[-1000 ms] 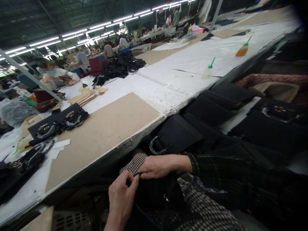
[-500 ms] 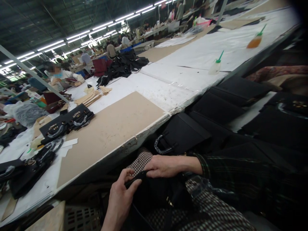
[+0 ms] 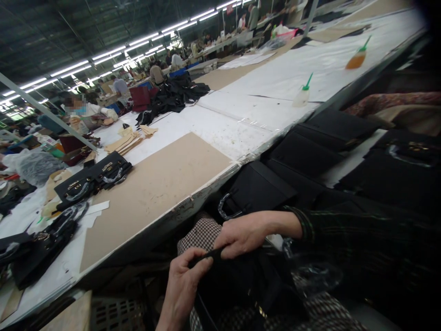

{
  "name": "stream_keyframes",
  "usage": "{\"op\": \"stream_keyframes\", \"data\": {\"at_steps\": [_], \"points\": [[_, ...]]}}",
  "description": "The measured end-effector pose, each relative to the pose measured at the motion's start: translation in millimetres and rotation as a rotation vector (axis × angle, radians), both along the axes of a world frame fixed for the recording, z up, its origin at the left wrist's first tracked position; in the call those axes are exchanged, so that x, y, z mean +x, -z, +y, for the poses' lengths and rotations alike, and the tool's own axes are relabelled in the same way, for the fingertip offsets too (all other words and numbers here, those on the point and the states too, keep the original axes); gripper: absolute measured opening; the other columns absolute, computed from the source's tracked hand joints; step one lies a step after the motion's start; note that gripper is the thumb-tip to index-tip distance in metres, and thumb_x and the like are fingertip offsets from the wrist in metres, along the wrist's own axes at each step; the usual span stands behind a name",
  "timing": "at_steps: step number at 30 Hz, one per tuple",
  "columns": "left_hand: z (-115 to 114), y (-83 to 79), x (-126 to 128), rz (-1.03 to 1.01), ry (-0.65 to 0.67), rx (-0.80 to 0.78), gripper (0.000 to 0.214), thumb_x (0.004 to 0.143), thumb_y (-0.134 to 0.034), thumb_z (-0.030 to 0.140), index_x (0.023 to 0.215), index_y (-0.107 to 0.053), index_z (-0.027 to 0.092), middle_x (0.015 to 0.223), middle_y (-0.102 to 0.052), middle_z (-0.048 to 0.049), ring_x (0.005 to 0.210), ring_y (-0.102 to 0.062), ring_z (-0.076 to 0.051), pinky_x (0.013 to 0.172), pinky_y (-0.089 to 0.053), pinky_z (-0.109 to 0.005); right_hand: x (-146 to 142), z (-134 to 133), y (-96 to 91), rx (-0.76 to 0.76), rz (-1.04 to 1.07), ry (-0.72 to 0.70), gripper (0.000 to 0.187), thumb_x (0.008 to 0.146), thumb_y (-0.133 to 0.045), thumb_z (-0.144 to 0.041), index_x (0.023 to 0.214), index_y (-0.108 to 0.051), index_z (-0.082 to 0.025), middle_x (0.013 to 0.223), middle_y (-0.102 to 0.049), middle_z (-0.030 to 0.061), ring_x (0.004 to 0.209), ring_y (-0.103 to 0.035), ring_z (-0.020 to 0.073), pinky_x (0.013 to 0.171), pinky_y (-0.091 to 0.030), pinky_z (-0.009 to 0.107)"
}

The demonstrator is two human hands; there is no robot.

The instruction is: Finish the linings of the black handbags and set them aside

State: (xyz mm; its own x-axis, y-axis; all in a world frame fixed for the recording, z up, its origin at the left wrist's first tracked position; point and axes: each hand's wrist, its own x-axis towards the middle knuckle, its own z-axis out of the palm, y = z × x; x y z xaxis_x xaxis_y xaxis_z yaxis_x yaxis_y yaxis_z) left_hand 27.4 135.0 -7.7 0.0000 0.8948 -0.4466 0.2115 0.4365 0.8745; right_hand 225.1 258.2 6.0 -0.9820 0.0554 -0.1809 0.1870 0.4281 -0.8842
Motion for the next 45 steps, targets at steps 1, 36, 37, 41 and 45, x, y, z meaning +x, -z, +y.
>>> {"op": "stream_keyframes", "data": {"at_steps": [1,36,37,41,45], "points": [[2,0.1,3,0.010,0.037,0.033,0.022,0.078,-0.069,0.038,0.082,-0.070,0.016,0.074,-0.064,-0.0001,0.069,-0.056,-0.015,0.063,-0.044,-0.022,1,-1,1.8,-0.003,-0.027,0.013,0.018,0.090,-0.053,-0.026,0.085,-0.064,-0.013,0.063,-0.047,-0.0045,0.058,-0.044,0.0087,0.054,-0.035,0.019],[-3,-0.6,-37,0.381,0.292,0.021,0.042,0.090,-0.050,0.051,0.078,-0.071,0.016,0.059,-0.044,0.0034,0.056,-0.036,-0.010,0.050,-0.025,-0.021,-38,-1,33.1,-0.038,0.050,0.174,0.036,0.078,-0.074,-0.038,0.106,-0.072,-0.015,0.088,-0.070,0.0004,0.079,-0.061,0.0127,0.070,-0.043,0.018],[-2,-1.5,-37,0.384,0.293,0.020,0.042,0.090,-0.050,0.051,0.079,-0.071,0.016,0.059,-0.046,0.0031,0.056,-0.038,-0.011,0.050,-0.027,-0.021,-41,-1,35.0,-0.027,0.052,0.178,0.032,0.079,-0.074,-0.036,0.103,-0.073,-0.015,0.084,-0.070,-0.0004,0.077,-0.061,0.0119,0.069,-0.043,0.017],[0,-3.5,-38,0.354,0.267,0.027,0.027,0.086,-0.059,0.043,0.097,-0.067,0.020,0.077,-0.066,0.0003,0.071,-0.057,-0.015,0.063,-0.041,-0.021,-47,-2,38.5,0.028,0.083,0.179,0.023,0.083,-0.071,-0.034,0.098,-0.073,-0.016,0.082,-0.069,-0.0016,0.076,-0.060,0.0106,0.067,-0.041,0.017],[-3,-2.2,-40,0.360,0.166,0.115,0.028,0.076,-0.072,0.032,0.098,-0.056,0.022,0.092,-0.069,-0.0003,0.086,-0.064,-0.018,0.077,-0.047,-0.023,-45,-3,32.2,0.135,0.064,0.233,0.026,0.078,-0.075,-0.033,0.098,-0.069,-0.018,0.086,-0.070,-0.0013,0.077,-0.061,0.0121,0.064,-0.040,0.019]]}}
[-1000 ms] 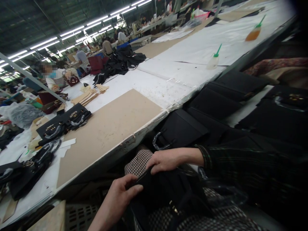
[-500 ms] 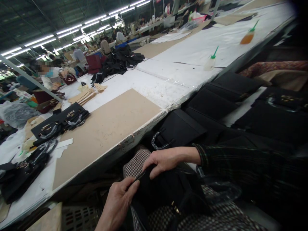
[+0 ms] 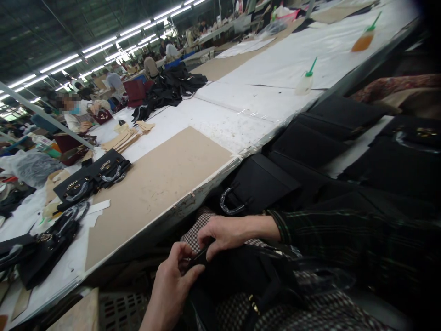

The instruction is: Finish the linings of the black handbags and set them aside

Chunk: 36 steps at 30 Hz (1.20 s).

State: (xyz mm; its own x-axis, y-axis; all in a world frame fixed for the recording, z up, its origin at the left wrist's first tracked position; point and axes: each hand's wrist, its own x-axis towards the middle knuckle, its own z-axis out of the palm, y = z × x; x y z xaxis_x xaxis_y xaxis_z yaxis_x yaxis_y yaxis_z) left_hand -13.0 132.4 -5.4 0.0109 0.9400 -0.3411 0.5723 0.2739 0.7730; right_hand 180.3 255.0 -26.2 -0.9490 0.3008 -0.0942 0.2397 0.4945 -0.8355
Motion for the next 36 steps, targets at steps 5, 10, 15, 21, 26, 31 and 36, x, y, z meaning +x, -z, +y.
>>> {"op": "stream_keyframes", "data": {"at_steps": [5,10,15,21,26,31,36], "points": [[-5,1.7,1,0.121,0.049,0.099,0.013,0.084,-0.065,0.031,0.089,-0.056,0.022,0.084,-0.066,0.0016,0.079,-0.062,-0.016,0.073,-0.046,-0.023,6,0,-7.7,0.198,0.083,-0.069,0.027,0.081,-0.071,-0.023,0.107,-0.062,-0.021,0.101,-0.069,0.0007,0.087,-0.063,0.0146,0.070,-0.041,0.022],[-5,3.9,4,0.227,0.063,0.146,0.010,0.088,-0.059,0.031,0.094,-0.061,0.023,0.089,-0.068,0.0001,0.081,-0.065,-0.017,0.073,-0.047,-0.024,5,3,-6.4,0.400,0.113,-0.119,0.017,0.086,-0.064,-0.022,0.103,-0.064,-0.021,0.106,-0.069,0.0030,0.095,-0.063,0.0168,0.068,-0.040,0.024],[-3,5.4,2,0.251,0.061,0.169,0.012,0.088,-0.059,0.032,0.096,-0.062,0.023,0.092,-0.070,-0.0005,0.082,-0.067,-0.017,0.075,-0.049,-0.025,-4,1,-7.0,0.358,0.050,-0.034,0.010,0.084,-0.063,-0.025,0.091,-0.067,-0.020,0.098,-0.071,0.0018,0.089,-0.063,0.0165,0.067,-0.040,0.024],[-1,7.5,-1,0.264,0.046,0.172,0.013,0.086,-0.062,0.033,0.095,-0.065,0.023,0.091,-0.072,-0.0010,0.083,-0.068,-0.018,0.075,-0.051,-0.026,-9,2,-7.0,0.334,-0.004,-0.049,0.007,0.075,-0.060,-0.022,0.079,-0.067,-0.020,0.081,-0.069,-0.0001,0.074,-0.059,0.0144,0.061,-0.036,0.023],[1,4.3,2,0.235,0.057,0.202,0.011,0.086,-0.060,0.029,0.093,-0.066,0.022,0.090,-0.071,-0.0020,0.081,-0.067,-0.018,0.074,-0.051,-0.025,-9,2,-1.3,0.287,0.078,-0.052,0.007,0.070,-0.062,-0.024,0.075,-0.065,-0.020,0.076,-0.067,-0.0026,0.069,-0.057,0.0124,0.060,-0.035,0.022],[3,0.3,4,0.257,0.142,0.235,0.010,0.090,-0.055,0.025,0.091,-0.064,0.022,0.091,-0.069,-0.0027,0.082,-0.065,-0.017,0.076,-0.049,-0.024,-5,1,2.3,0.266,0.092,0.003,0.009,0.071,-0.060,-0.022,0.076,-0.066,-0.019,0.073,-0.065,-0.0018,0.066,-0.055,0.0117,0.060,-0.036,0.022],[6,2.1,6,0.290,0.189,0.283,0.010,0.090,-0.054,0.024,0.084,-0.062,0.021,0.087,-0.066,-0.0017,0.077,-0.063,-0.015,0.072,-0.046,-0.022,-2,0,8.5,0.201,0.092,0.096,0.014,0.071,-0.061,-0.021,0.081,-0.071,-0.019,0.072,-0.067,-0.0006,0.065,-0.055,0.0118,0.062,-0.038,0.021]]}}
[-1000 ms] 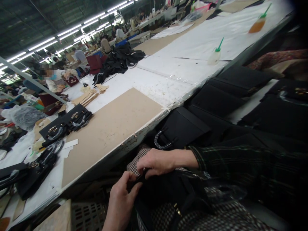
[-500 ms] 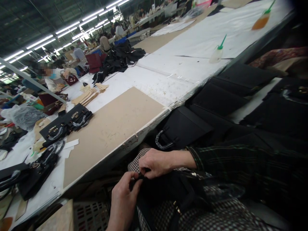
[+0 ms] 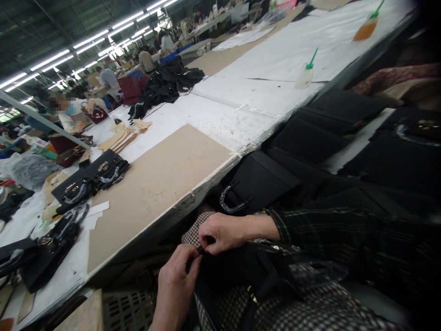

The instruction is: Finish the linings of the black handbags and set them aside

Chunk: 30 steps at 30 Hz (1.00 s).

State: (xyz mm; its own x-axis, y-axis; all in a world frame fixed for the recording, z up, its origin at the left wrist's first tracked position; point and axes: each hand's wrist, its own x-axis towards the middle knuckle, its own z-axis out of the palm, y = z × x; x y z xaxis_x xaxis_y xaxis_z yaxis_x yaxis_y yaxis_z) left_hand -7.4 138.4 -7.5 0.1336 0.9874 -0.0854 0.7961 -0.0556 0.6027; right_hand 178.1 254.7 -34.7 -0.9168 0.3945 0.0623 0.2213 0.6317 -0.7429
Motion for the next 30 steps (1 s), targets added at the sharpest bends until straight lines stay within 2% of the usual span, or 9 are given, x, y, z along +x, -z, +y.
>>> {"op": "stream_keyframes", "data": {"at_steps": [5,9,15,18,21,23,25,27,30], "points": [[1,1.2,5,0.015,-0.032,0.014,0.014,0.089,-0.055,0.027,0.077,-0.060,0.020,0.073,-0.061,0.0010,0.063,-0.056,-0.013,0.061,-0.041,-0.021,1,-2,6.8,-0.057,0.045,0.052,0.014,0.072,-0.063,-0.022,0.082,-0.071,-0.017,0.072,-0.067,0.0001,0.065,-0.056,0.0117,0.063,-0.040,0.021],[0,5.6,5,-0.022,-0.131,-0.001,0.016,0.088,-0.056,0.032,0.079,-0.061,0.020,0.072,-0.063,0.0015,0.062,-0.056,-0.013,0.062,-0.041,-0.021,1,-3,8.5,-0.110,0.078,0.090,0.014,0.072,-0.063,-0.022,0.082,-0.071,-0.016,0.073,-0.069,0.0000,0.066,-0.058,0.0112,0.063,-0.041,0.020],[1,4.7,6,-0.053,-0.184,-0.091,0.022,0.087,-0.058,0.039,0.077,-0.059,0.020,0.068,-0.059,0.0026,0.060,-0.049,-0.012,0.059,-0.037,-0.022,1,-4,9.4,-0.181,0.078,0.123,0.013,0.071,-0.063,-0.021,0.081,-0.069,-0.015,0.075,-0.070,0.0003,0.068,-0.059,0.0118,0.066,-0.043,0.021],[4,4.1,4,-0.259,-0.249,-0.194,0.021,0.085,-0.063,0.040,0.083,-0.057,0.020,0.072,-0.060,0.0024,0.065,-0.053,-0.013,0.062,-0.038,-0.021,0,-4,12.6,-0.270,0.090,0.149,0.013,0.069,-0.066,-0.021,0.081,-0.066,-0.015,0.077,-0.069,0.0001,0.069,-0.059,0.0117,0.064,-0.043,0.020],[10,5.9,-3,-0.531,-0.290,-0.351,0.029,0.081,-0.068,0.039,0.100,-0.058,0.019,0.079,-0.065,0.0012,0.076,-0.059,-0.015,0.071,-0.043,-0.021,-1,-4,16.0,-0.457,0.118,0.176,0.027,0.069,-0.069,-0.021,0.095,-0.063,-0.014,0.081,-0.069,0.0005,0.070,-0.061,0.0116,0.062,-0.044,0.019],[13,6.3,-7,-0.551,-0.261,-0.420,0.029,0.082,-0.067,0.040,0.101,-0.064,0.018,0.081,-0.067,-0.0001,0.078,-0.059,-0.015,0.072,-0.043,-0.022,0,-2,16.3,-0.545,0.093,0.155,0.033,0.071,-0.070,-0.022,0.102,-0.064,-0.013,0.080,-0.069,0.0003,0.071,-0.062,0.0116,0.061,-0.043,0.019],[15,4.8,-8,-0.481,-0.212,-0.427,0.027,0.085,-0.063,0.041,0.096,-0.070,0.017,0.085,-0.069,-0.0016,0.081,-0.060,-0.017,0.072,-0.043,-0.023,1,0,14.5,-0.524,0.044,0.107,0.026,0.075,-0.068,-0.025,0.099,-0.069,-0.014,0.077,-0.069,-0.0005,0.070,-0.060,0.0110,0.060,-0.041,0.018],[16,1.5,-6,-0.376,-0.174,-0.381,0.027,0.087,-0.060,0.041,0.096,-0.072,0.018,0.088,-0.071,-0.0018,0.084,-0.060,-0.018,0.074,-0.044,-0.024,3,1,11.3,-0.432,0.013,0.070,0.019,0.078,-0.065,-0.026,0.092,-0.074,-0.015,0.072,-0.067,-0.0017,0.066,-0.056,0.0097,0.058,-0.038,0.018],[18,-2.8,1,-0.203,-0.139,-0.304,0.025,0.087,-0.058,0.039,0.094,-0.073,0.019,0.085,-0.071,-0.0007,0.081,-0.060,-0.018,0.072,-0.043,-0.024,2,1,7.6,-0.284,-0.006,0.060,0.020,0.078,-0.061,-0.023,0.091,-0.076,-0.018,0.067,-0.064,-0.0029,0.061,-0.051,0.0089,0.057,-0.036,0.019]]}}
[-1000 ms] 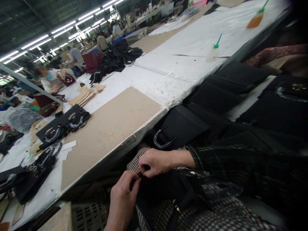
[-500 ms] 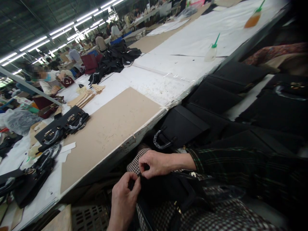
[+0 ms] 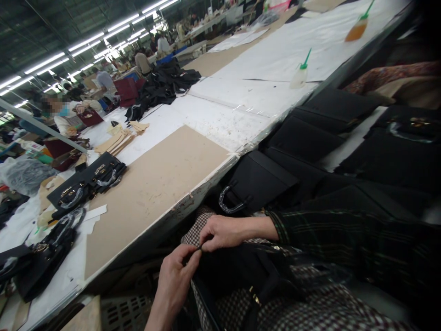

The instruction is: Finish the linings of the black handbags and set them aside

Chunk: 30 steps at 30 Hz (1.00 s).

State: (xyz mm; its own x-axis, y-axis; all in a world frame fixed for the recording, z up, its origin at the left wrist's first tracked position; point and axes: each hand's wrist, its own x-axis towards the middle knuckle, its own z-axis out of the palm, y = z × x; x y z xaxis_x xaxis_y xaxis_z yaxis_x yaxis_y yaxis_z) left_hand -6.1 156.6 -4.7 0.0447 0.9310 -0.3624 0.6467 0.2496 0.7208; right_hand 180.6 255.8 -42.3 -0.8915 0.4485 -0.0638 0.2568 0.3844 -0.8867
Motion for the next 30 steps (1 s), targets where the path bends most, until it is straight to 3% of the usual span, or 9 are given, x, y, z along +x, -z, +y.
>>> {"op": "stream_keyframes", "data": {"at_steps": [4,8,11,13,18,20,24,27,30], "points": [[1,0.5,7,0.074,0.003,0.024,0.026,0.087,-0.055,0.037,0.087,-0.073,0.018,0.079,-0.069,-0.0007,0.076,-0.059,-0.018,0.067,-0.042,-0.024,-3,0,0.5,0.083,-0.024,-0.013,0.021,0.077,-0.060,-0.024,0.090,-0.076,-0.018,0.066,-0.062,-0.0031,0.060,-0.047,0.0091,0.057,-0.035,0.019],[0,0.3,4,0.041,-0.010,-0.018,0.029,0.088,-0.053,0.036,0.092,-0.075,0.018,0.079,-0.069,-0.0013,0.077,-0.060,-0.018,0.066,-0.042,-0.023,-2,1,-0.6,0.036,-0.017,-0.080,0.018,0.078,-0.058,-0.019,0.082,-0.075,-0.016,0.057,-0.053,-0.0055,0.055,-0.041,0.0076,0.054,-0.032,0.018],[-1,-5.8,-2,0.020,0.010,-0.062,0.030,0.088,-0.053,0.035,0.096,-0.077,0.019,0.080,-0.070,-0.0012,0.077,-0.060,-0.018,0.064,-0.041,-0.023,2,4,-5.2,-0.074,-0.012,-0.134,0.021,0.079,-0.055,-0.013,0.086,-0.075,-0.014,0.056,-0.048,-0.0060,0.054,-0.039,0.0073,0.053,-0.032,0.018],[-1,-11.0,-5,0.020,0.019,-0.075,0.030,0.089,-0.053,0.035,0.098,-0.077,0.019,0.080,-0.070,-0.0012,0.076,-0.060,-0.018,0.062,-0.040,-0.022,6,7,-7.7,-0.179,-0.009,-0.183,0.028,0.078,-0.052,-0.009,0.095,-0.074,-0.013,0.061,-0.053,-0.0051,0.057,-0.044,0.0080,0.054,-0.035,0.017],[-1,-15.4,-7,-0.014,0.037,-0.101,0.032,0.090,-0.052,0.036,0.102,-0.076,0.019,0.085,-0.071,-0.0022,0.081,-0.061,-0.019,0.069,-0.042,-0.023,5,20,-6.0,-0.452,0.035,-0.339,0.039,0.082,-0.053,-0.011,0.118,-0.066,-0.013,0.095,-0.068,0.0013,0.087,-0.061,0.0146,0.078,-0.047,0.021],[-1,-13.3,-8,-0.018,0.024,-0.098,0.032,0.090,-0.053,0.038,0.102,-0.076,0.019,0.088,-0.072,-0.0028,0.085,-0.063,-0.020,0.073,-0.044,-0.025,-5,23,-4.3,-0.360,0.009,-0.365,0.035,0.084,-0.061,-0.023,0.117,-0.066,-0.013,0.098,-0.069,0.0021,0.091,-0.061,0.0159,0.080,-0.046,0.021],[-9,-11.1,-6,0.014,-0.055,-0.084,0.035,0.088,-0.056,0.047,0.100,-0.071,0.018,0.086,-0.072,-0.0039,0.084,-0.064,-0.021,0.074,-0.046,-0.027,-29,18,-3.9,0.048,-0.135,-0.390,0.029,0.087,-0.062,-0.037,0.100,-0.072,-0.014,0.082,-0.068,0.0020,0.074,-0.057,0.0140,0.064,-0.040,0.022],[-23,-11.7,2,-0.057,-0.212,-0.075,0.054,0.079,-0.067,0.049,0.122,-0.056,0.019,0.112,-0.068,-0.0090,0.104,-0.062,-0.025,0.081,-0.049,-0.030,-36,11,-7.0,0.226,-0.206,-0.296,0.030,0.089,-0.056,-0.039,0.096,-0.073,-0.016,0.078,-0.068,0.0039,0.067,-0.055,0.0144,0.056,-0.033,0.024],[-36,-11.2,7,-0.193,-0.348,-0.069,0.081,0.069,-0.076,0.034,0.139,-0.038,0.019,0.136,-0.055,-0.0142,0.121,-0.055,-0.028,0.088,-0.051,-0.033,-33,8,-15.8,0.276,-0.272,-0.210,0.030,0.087,-0.057,-0.041,0.095,-0.074,-0.018,0.080,-0.070,0.0054,0.068,-0.057,0.0154,0.055,-0.031,0.024]]}}
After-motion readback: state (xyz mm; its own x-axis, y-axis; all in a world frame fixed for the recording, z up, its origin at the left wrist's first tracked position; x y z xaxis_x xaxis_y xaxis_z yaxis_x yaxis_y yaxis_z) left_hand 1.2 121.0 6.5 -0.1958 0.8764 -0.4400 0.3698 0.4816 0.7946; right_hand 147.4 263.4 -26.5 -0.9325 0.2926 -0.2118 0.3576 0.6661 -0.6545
